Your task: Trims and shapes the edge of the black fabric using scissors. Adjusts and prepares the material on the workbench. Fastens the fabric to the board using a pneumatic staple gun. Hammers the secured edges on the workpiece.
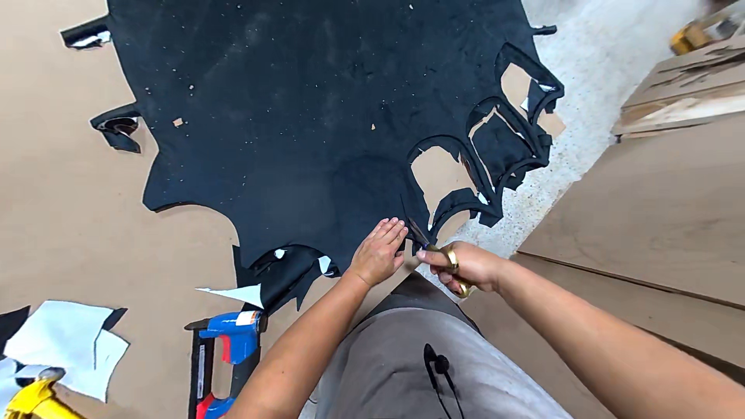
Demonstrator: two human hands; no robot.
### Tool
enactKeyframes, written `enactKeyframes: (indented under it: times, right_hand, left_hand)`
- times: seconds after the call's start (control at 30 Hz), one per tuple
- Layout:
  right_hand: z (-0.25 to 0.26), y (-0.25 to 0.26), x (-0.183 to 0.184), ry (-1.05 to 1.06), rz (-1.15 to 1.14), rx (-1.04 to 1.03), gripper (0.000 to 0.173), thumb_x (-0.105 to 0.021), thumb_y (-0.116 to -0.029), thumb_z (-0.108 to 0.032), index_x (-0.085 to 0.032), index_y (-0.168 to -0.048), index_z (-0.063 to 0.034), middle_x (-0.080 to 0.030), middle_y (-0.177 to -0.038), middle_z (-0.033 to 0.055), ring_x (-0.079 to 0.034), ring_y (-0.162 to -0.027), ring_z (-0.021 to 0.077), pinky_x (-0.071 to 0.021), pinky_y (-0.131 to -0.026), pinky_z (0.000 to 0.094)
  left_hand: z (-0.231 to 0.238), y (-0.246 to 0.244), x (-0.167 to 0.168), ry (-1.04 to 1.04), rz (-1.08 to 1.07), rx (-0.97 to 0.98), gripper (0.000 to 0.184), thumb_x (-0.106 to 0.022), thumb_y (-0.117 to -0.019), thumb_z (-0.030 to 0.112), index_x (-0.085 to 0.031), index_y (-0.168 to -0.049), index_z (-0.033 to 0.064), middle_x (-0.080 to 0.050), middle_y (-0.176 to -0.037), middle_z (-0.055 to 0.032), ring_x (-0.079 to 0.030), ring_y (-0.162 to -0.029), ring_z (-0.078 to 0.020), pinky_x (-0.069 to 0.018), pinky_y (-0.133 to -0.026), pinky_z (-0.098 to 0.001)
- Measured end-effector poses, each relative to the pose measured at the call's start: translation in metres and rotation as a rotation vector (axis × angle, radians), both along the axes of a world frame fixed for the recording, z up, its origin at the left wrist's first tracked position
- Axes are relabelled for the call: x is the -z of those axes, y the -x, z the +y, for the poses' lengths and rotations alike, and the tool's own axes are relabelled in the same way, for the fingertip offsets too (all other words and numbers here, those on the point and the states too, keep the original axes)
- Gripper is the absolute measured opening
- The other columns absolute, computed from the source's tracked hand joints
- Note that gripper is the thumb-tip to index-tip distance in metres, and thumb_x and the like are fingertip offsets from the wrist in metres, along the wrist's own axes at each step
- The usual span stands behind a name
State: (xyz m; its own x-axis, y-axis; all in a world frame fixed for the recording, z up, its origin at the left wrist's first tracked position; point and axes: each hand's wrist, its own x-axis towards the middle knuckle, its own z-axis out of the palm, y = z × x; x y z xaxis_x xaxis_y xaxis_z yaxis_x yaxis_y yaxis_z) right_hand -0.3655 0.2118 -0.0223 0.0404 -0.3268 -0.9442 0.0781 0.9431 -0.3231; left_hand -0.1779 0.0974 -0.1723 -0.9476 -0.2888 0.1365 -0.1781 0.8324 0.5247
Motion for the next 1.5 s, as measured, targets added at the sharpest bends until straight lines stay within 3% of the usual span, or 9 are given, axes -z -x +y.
enactKeyframes:
  times: [0.23, 0.4, 0.6, 0.77, 1.07, 1.17, 1.27, 1.4, 1.5]
  right_hand:
    - [0.033, -0.042, 0.048, 0.134, 0.306, -0.066, 0.055, -0.066, -0.0933, -0.061, -0.067, -0.105, -0.0073, -0.066, -0.076, 0.0075, -0.064, -0.061, 0.0185, -0.0569, -0.061, 0.0387]
    - [0.026, -0.009, 0.062, 0.279, 0.229, -0.011, 0.055, -0.072, -0.0905, -0.058, -0.065, -0.1, -0.0043, -0.063, -0.069, 0.0075, -0.06, -0.054, 0.0183, -0.0543, -0.053, 0.0356]
    - [0.022, -0.019, 0.082, 0.314, 0.284, 0.038, 0.054, -0.074, -0.0899, -0.056, -0.065, -0.106, -0.0059, -0.065, -0.072, 0.0078, -0.063, -0.057, 0.0186, -0.0563, -0.057, 0.0362]
    - [0.005, -0.026, 0.077, 0.328, 0.517, -0.055, 0.054, -0.074, -0.0866, -0.062, -0.069, -0.098, -0.0092, -0.068, -0.069, 0.0084, -0.066, -0.055, 0.0211, -0.0593, -0.056, 0.0418]
    - [-0.028, 0.018, 0.057, 0.382, 0.44, -0.201, 0.052, -0.073, -0.0905, -0.057, -0.069, -0.102, -0.0064, -0.069, -0.071, 0.0109, -0.068, -0.058, 0.0245, -0.0605, -0.058, 0.0455]
    - [-0.015, 0.064, 0.053, 0.413, 0.461, -0.442, 0.056, -0.076, -0.0858, -0.06, -0.071, -0.111, -0.0105, -0.071, -0.082, 0.0114, -0.069, -0.068, 0.027, -0.0592, -0.066, 0.0531]
    - [-0.022, 0.13, 0.046, 0.43, 0.542, -0.533, 0.063, -0.081, -0.0821, -0.057, -0.067, -0.126, -0.0141, -0.072, -0.1, 0.0153, -0.069, -0.089, 0.0334, -0.0558, -0.081, 0.0626]
    - [-0.077, 0.21, 0.057, 0.455, 0.951, -0.627, 0.073, -0.085, -0.0823, -0.035, -0.054, -0.144, -0.0102, -0.064, -0.122, 0.0288, -0.064, -0.108, 0.0513, -0.0497, -0.086, 0.0759]
    - [-0.11, 0.218, 0.049, 0.536, 1.16, -0.729, 0.081, -0.079, -0.0846, -0.021, -0.042, -0.154, -0.003, -0.053, -0.139, 0.035, -0.053, -0.126, 0.0566, -0.0427, -0.099, 0.0757]
  left_hand:
    - [0.002, -0.001, -0.003, 0.011, 0.009, 0.001, 0.049, -0.061, -0.0959, 0.028, -0.063, -0.139, 0.0039, -0.059, -0.148, -0.0115, -0.049, -0.144, -0.0263, -0.0329, -0.124, -0.0448]
    - [0.003, -0.007, -0.015, -0.047, -0.028, -0.013, 0.049, -0.063, -0.0942, 0.024, -0.063, -0.14, 0.0046, -0.058, -0.149, -0.0115, -0.045, -0.147, -0.0245, -0.0304, -0.126, -0.0436]
    - [0.003, -0.003, -0.021, -0.097, -0.087, -0.037, 0.048, -0.061, -0.0957, 0.019, -0.061, -0.142, 0.0062, -0.054, -0.153, -0.0086, -0.041, -0.149, -0.0213, -0.0278, -0.127, -0.042]
    - [0.003, -0.003, -0.022, -0.094, -0.115, -0.063, 0.049, -0.061, -0.0961, 0.018, -0.06, -0.144, 0.0076, -0.053, -0.155, -0.0062, -0.04, -0.15, -0.019, -0.0271, -0.127, -0.0398]
    - [0.011, -0.002, -0.034, -0.093, -0.11, -0.13, 0.044, -0.06, -0.0951, 0.016, -0.065, -0.138, 0.0087, -0.055, -0.153, -0.0048, -0.043, -0.148, -0.0185, -0.0303, -0.126, -0.0409]
    - [0.02, -0.026, -0.058, -0.134, -0.116, -0.343, 0.044, -0.058, -0.0979, 0.02, -0.064, -0.14, 0.0119, -0.057, -0.15, -0.0037, -0.048, -0.144, -0.0182, -0.0361, -0.123, -0.043]
    - [0.032, -0.099, -0.086, -0.084, -0.211, -0.833, 0.045, -0.057, -0.0991, 0.027, -0.063, -0.142, 0.0156, -0.054, -0.153, -0.0056, -0.048, -0.143, -0.0248, -0.04, -0.119, -0.0507]
    - [0.075, -0.223, -0.097, -0.08, -0.563, -1.452, 0.066, -0.068, -0.0963, 0.036, -0.05, -0.15, 0.003, -0.045, -0.152, -0.0318, -0.042, -0.142, -0.051, -0.0354, -0.114, -0.0682]
    - [0.094, -0.257, -0.086, -0.125, -0.795, -1.493, 0.084, -0.072, -0.0941, 0.042, -0.035, -0.159, 0.0027, -0.049, -0.145, -0.0349, -0.049, -0.134, -0.0529, -0.0385, -0.111, -0.0669]
